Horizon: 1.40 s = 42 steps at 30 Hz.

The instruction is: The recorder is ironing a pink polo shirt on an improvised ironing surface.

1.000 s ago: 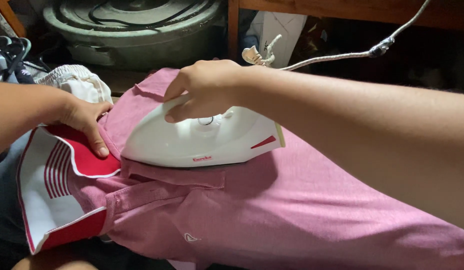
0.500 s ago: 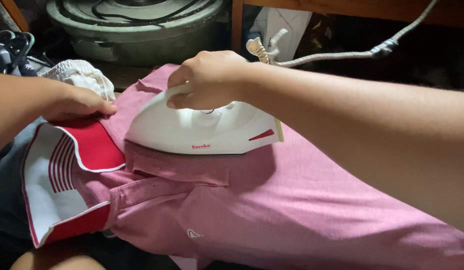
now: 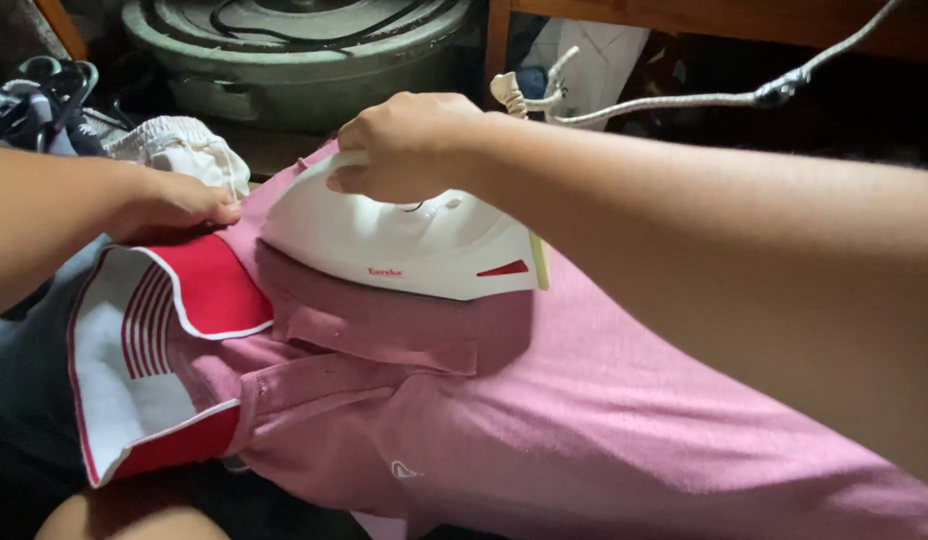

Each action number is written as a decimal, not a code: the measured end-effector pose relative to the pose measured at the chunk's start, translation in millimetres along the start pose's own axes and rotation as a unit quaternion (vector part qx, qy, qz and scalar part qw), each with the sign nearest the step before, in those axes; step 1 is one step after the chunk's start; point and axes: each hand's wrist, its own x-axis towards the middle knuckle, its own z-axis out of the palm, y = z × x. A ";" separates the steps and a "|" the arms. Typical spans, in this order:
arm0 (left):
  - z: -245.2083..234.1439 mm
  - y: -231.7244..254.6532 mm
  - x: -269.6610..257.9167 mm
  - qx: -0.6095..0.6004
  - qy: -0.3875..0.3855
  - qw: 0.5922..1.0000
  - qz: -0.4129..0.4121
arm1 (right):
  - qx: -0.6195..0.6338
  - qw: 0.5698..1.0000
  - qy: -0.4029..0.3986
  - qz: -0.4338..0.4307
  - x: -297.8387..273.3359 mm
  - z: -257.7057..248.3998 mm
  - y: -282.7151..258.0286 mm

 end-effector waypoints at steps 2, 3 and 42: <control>2.3 -1.7 -4.6 0.026 0.005 1.000 0.016 | -0.003 1.000 0.011 0.023 6.7 7.2 0.5; 2.4 -0.1 -6.7 0.053 0.010 0.998 0.032 | -0.006 0.999 0.023 0.047 11.1 9.8 2.8; 7.6 -3.2 2.8 0.090 0.086 0.991 0.045 | 0.016 0.999 -0.038 0.013 -112.2 -0.8 51.7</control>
